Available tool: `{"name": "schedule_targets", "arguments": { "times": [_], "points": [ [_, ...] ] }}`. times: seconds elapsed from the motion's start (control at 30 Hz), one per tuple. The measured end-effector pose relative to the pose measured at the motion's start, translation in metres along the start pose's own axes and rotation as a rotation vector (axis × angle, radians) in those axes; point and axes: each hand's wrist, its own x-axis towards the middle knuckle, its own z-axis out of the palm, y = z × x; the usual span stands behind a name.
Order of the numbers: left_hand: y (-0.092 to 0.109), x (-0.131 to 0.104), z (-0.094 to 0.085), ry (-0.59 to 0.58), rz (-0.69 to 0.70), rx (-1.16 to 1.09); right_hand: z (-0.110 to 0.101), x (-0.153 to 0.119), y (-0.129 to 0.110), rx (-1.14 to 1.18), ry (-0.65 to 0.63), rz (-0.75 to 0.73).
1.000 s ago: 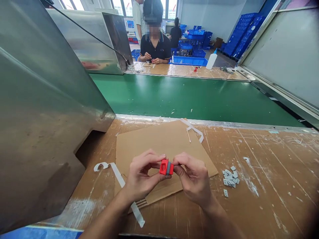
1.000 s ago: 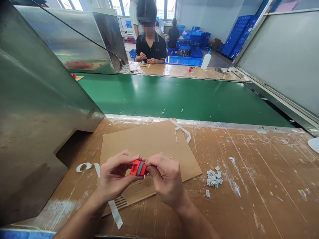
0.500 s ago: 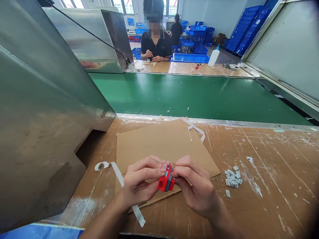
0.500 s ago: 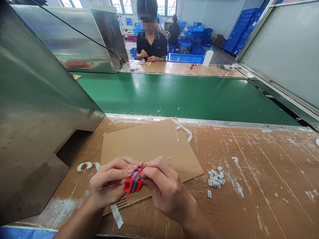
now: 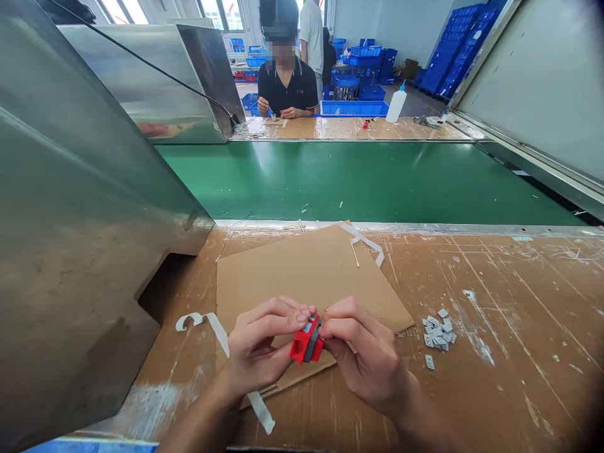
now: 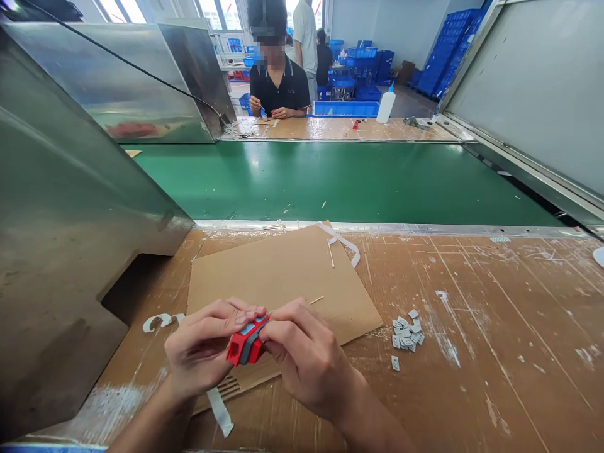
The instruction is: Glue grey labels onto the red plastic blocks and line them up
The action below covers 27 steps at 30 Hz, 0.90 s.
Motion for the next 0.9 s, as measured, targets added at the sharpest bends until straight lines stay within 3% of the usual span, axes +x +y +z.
{"name": "schedule_targets", "arguments": {
  "times": [0.67, 0.9],
  "points": [
    [0.0014, 0.0036, -0.0026, -0.047, -0.02, -0.012, 0.0003, 0.0018, -0.0024, 0.075, 0.013, 0.007],
    [0.0018, 0.0018, -0.0024, -0.07, -0.099, -0.1, 0.0007, 0.0014, -0.0058, 0.069, 0.012, -0.013]
  ]
}}
